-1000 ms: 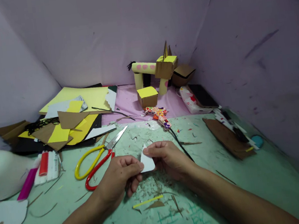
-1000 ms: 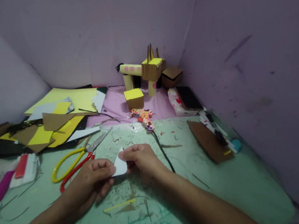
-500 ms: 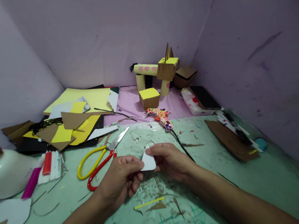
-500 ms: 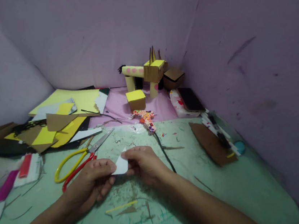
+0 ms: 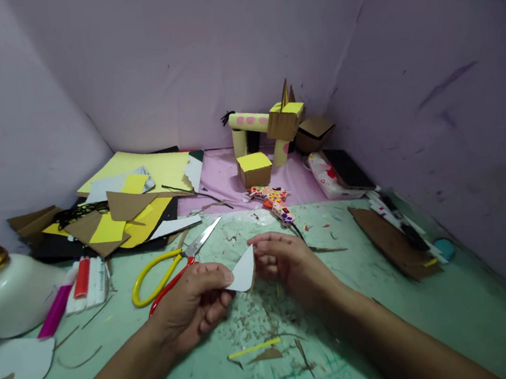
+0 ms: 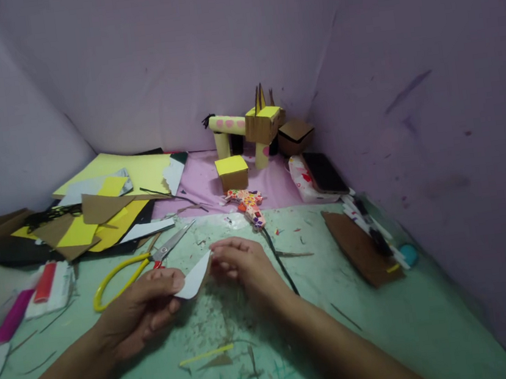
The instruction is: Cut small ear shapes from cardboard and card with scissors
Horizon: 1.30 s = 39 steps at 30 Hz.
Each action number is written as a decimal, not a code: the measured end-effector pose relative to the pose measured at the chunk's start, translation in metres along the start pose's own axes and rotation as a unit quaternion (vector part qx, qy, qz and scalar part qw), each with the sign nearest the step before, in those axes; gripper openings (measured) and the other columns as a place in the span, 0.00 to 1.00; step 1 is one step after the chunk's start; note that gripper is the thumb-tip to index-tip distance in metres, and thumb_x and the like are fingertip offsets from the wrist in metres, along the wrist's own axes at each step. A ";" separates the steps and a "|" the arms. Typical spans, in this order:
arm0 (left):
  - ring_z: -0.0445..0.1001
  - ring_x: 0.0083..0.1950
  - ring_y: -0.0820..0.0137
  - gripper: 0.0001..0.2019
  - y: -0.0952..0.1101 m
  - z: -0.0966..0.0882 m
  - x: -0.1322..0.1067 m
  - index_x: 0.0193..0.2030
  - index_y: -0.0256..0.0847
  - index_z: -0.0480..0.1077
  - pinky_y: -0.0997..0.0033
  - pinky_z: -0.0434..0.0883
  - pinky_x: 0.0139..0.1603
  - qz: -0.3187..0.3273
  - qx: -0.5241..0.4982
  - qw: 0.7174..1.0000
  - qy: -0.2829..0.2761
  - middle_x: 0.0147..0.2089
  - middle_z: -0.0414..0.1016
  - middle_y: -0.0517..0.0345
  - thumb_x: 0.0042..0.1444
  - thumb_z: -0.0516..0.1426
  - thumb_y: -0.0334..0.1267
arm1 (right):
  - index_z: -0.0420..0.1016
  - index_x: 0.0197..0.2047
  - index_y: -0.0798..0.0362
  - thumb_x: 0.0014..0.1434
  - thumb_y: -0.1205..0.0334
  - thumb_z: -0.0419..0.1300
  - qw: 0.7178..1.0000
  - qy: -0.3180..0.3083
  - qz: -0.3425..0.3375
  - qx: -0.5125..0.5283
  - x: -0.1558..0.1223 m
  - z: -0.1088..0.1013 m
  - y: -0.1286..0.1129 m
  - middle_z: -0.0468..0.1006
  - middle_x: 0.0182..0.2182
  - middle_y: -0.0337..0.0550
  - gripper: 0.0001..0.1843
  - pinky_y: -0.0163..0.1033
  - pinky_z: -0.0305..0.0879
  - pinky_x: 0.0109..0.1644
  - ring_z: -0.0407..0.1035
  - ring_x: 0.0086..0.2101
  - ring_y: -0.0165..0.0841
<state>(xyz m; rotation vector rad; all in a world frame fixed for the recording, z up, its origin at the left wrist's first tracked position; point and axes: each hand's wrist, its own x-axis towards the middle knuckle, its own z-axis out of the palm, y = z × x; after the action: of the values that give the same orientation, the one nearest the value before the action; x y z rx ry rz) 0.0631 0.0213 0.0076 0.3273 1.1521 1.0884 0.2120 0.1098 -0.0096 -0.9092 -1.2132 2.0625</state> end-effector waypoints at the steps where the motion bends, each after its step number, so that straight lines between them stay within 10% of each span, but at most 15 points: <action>1: 0.53 0.08 0.85 0.10 0.002 0.000 -0.001 0.16 0.36 0.66 0.87 0.48 0.05 0.004 -0.008 1.000 -0.002 0.13 0.66 0.63 0.36 0.63 0.36 | 0.75 0.37 0.53 0.45 0.64 0.60 0.996 -0.008 -0.068 -0.052 -0.001 -0.002 -0.002 0.77 0.32 0.44 0.12 0.43 0.69 0.40 0.72 0.34 0.35; 3: 0.53 0.08 0.85 0.10 0.005 -0.001 -0.003 0.15 0.36 0.66 0.87 0.48 0.05 0.004 -0.022 1.000 -0.005 0.13 0.66 0.63 0.35 0.63 0.35 | 0.74 0.43 0.50 0.45 0.69 0.59 0.947 -0.046 -0.243 -0.207 -0.004 -0.007 -0.007 0.74 0.46 0.46 0.19 0.48 0.62 0.52 0.67 0.48 0.39; 5: 0.53 0.07 0.84 0.09 0.005 -0.002 -0.003 0.15 0.35 0.66 0.87 0.48 0.05 -0.003 -0.030 1.000 -0.010 0.13 0.66 0.62 0.35 0.63 0.35 | 0.73 0.45 0.49 0.45 0.71 0.60 0.838 -0.090 -0.399 -0.361 -0.007 -0.008 -0.009 0.72 0.50 0.46 0.22 0.51 0.53 0.59 0.61 0.53 0.41; 7: 0.53 0.07 0.84 0.08 0.003 -0.003 -0.001 0.16 0.35 0.66 0.86 0.47 0.05 -0.015 -0.030 0.999 -0.012 0.12 0.66 0.62 0.35 0.62 0.34 | 0.74 0.42 0.49 0.48 0.73 0.59 0.741 -0.108 -0.495 -0.441 -0.009 -0.007 -0.009 0.77 0.43 0.45 0.17 0.53 0.51 0.59 0.65 0.49 0.39; 9: 0.54 0.07 0.83 0.08 0.001 -0.003 0.001 0.16 0.35 0.66 0.86 0.47 0.04 -0.031 -0.024 0.999 -0.016 0.12 0.66 0.61 0.36 0.61 0.34 | 0.75 0.37 0.50 0.51 0.74 0.56 0.705 -0.115 -0.539 -0.446 -0.010 -0.005 -0.005 0.79 0.33 0.42 0.13 0.51 0.58 0.55 0.70 0.38 0.35; 12: 0.56 0.07 0.81 0.11 -0.002 -0.003 0.002 0.17 0.33 0.67 0.84 0.48 0.04 -0.041 -0.020 0.999 -0.018 0.13 0.66 0.58 0.42 0.58 0.39 | 0.76 0.31 0.53 0.49 0.74 0.58 0.807 -0.080 -0.454 -0.369 -0.011 -0.001 0.001 0.79 0.25 0.42 0.09 0.40 0.68 0.37 0.71 0.27 0.31; 15: 0.62 0.11 0.79 0.12 -0.003 -0.001 0.000 0.24 0.32 0.70 0.83 0.55 0.07 0.065 -0.017 0.998 -0.001 0.17 0.69 0.57 0.46 0.57 0.42 | 0.76 0.26 0.55 0.43 0.68 0.66 0.958 -0.039 -0.197 -0.204 -0.010 0.003 0.007 0.77 0.21 0.40 0.04 0.33 0.65 0.25 0.69 0.22 0.28; 17: 0.63 0.13 0.79 0.10 -0.004 -0.001 -0.002 0.30 0.33 0.70 0.83 0.59 0.10 0.150 0.009 0.989 0.011 0.19 0.70 0.60 0.44 0.60 0.40 | 0.75 0.24 0.56 0.37 0.65 0.70 0.993 -0.045 -0.065 -0.089 -0.009 0.005 0.009 0.76 0.19 0.37 0.09 0.32 0.64 0.24 0.67 0.19 0.26; 39: 0.61 0.13 0.80 0.10 -0.018 0.000 0.004 0.26 0.36 0.67 0.83 0.60 0.12 0.191 0.118 0.973 0.049 0.13 0.67 0.66 0.43 0.62 0.39 | 0.76 0.22 0.58 0.34 0.63 0.73 0.998 -0.063 0.029 -0.009 -0.008 0.011 0.014 0.75 0.16 0.37 0.13 0.29 0.60 0.21 0.64 0.17 0.23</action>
<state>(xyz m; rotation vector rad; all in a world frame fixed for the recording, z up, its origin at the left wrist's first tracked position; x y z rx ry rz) 0.0723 0.0158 -0.0077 0.7120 1.3445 1.3144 0.2069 0.0920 -0.0165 -0.8417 -1.2861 2.1865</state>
